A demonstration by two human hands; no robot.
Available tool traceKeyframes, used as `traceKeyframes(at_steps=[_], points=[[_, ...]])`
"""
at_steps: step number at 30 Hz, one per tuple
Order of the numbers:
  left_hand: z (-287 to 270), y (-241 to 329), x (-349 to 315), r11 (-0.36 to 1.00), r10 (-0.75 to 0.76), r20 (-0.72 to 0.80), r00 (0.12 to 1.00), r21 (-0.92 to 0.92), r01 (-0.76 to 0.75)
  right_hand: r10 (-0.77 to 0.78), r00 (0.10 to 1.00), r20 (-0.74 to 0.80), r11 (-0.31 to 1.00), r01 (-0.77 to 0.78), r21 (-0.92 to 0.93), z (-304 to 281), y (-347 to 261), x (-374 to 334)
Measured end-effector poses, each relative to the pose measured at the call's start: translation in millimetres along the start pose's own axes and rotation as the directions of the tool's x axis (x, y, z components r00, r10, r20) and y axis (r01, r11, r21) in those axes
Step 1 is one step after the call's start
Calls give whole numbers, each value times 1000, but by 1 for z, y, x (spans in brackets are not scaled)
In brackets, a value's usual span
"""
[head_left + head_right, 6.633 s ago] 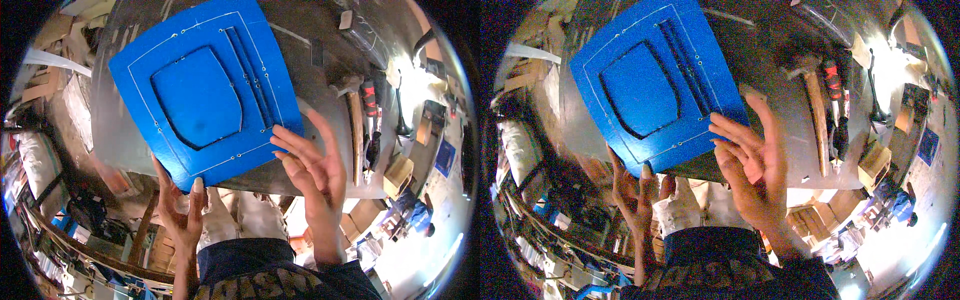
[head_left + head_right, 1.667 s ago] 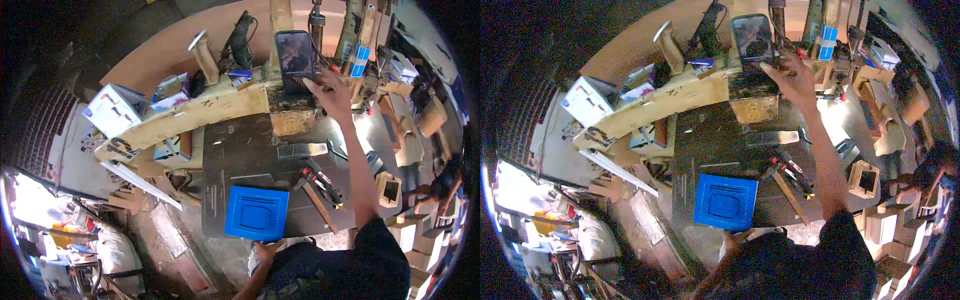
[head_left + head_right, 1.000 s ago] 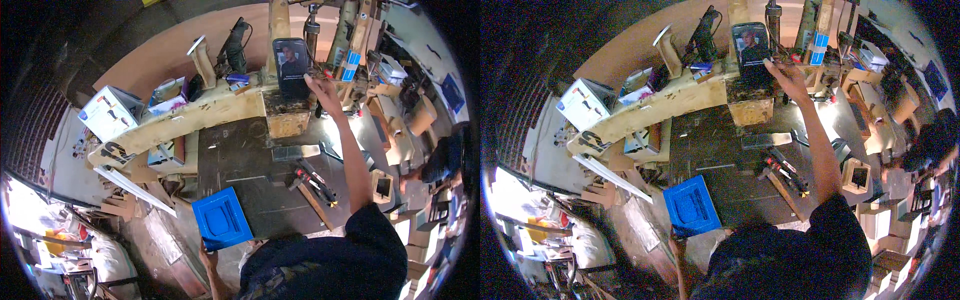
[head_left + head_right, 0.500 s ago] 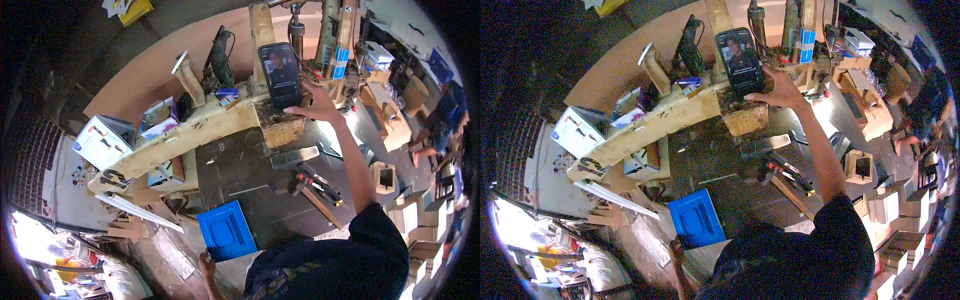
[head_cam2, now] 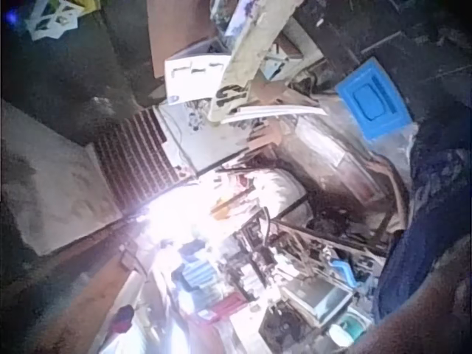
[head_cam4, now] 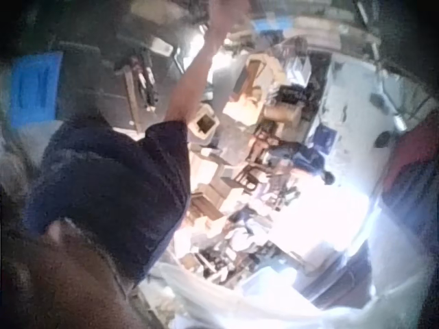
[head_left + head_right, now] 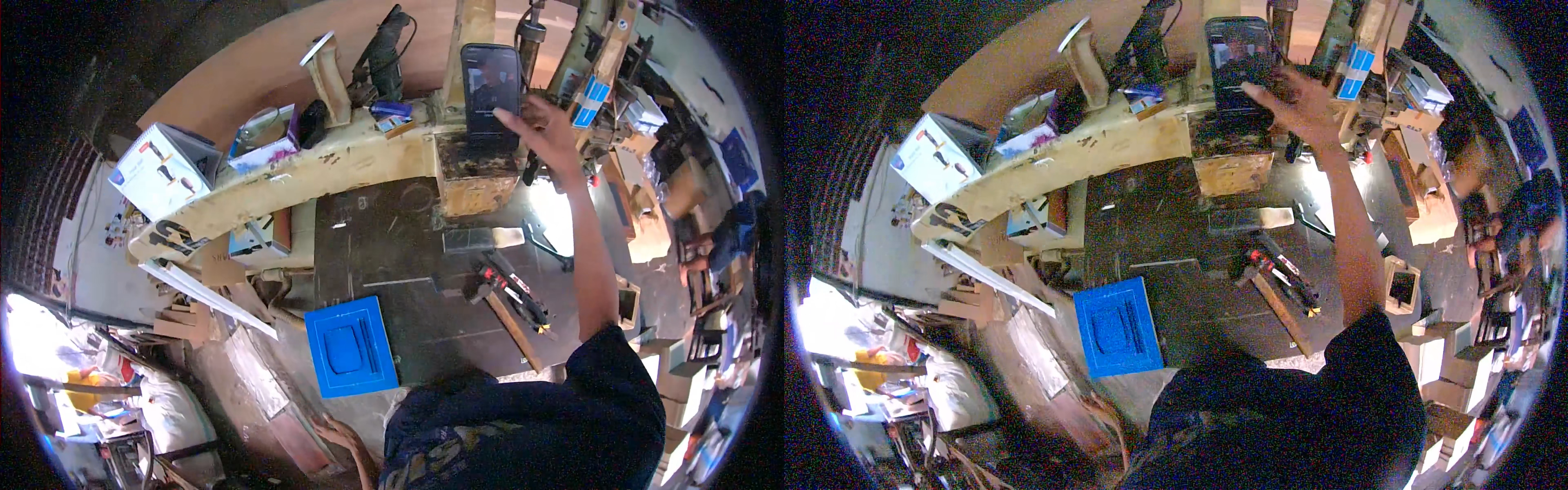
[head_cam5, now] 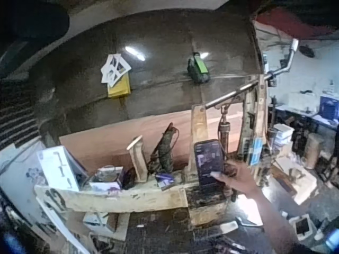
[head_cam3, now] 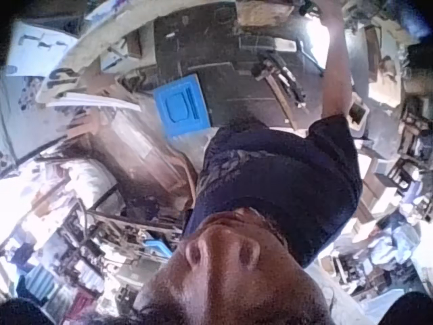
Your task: The person uses a mallet and punch to process a blue sheet on a workbench, grinds a small metal piece with a bench grinder, and uses a manual lever cutter to trim materials.
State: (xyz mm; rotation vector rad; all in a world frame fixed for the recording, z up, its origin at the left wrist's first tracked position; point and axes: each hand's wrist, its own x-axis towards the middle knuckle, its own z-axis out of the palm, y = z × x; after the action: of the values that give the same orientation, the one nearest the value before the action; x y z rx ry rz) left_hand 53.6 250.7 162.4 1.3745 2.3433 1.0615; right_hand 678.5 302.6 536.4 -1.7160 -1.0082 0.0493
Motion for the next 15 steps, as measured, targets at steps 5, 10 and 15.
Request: traceKeyframes(at_steps=[5, 10, 15], points=[[-16, -176, -59, 984, -120, 229, 966, 158, 84, -191, 977, -91, 981, 186, -60, -5, 11, 22], [-34, -217, -121, 959, -63, 554, 830, 263, -103, -220, 974, -44, 947, 203, -250, -16, 5, 26], [-28, -219, -134, 973, -217, 673, 707, 203, 105, -231, 966, 115, 938, 253, -237, -16, -10, 17]])
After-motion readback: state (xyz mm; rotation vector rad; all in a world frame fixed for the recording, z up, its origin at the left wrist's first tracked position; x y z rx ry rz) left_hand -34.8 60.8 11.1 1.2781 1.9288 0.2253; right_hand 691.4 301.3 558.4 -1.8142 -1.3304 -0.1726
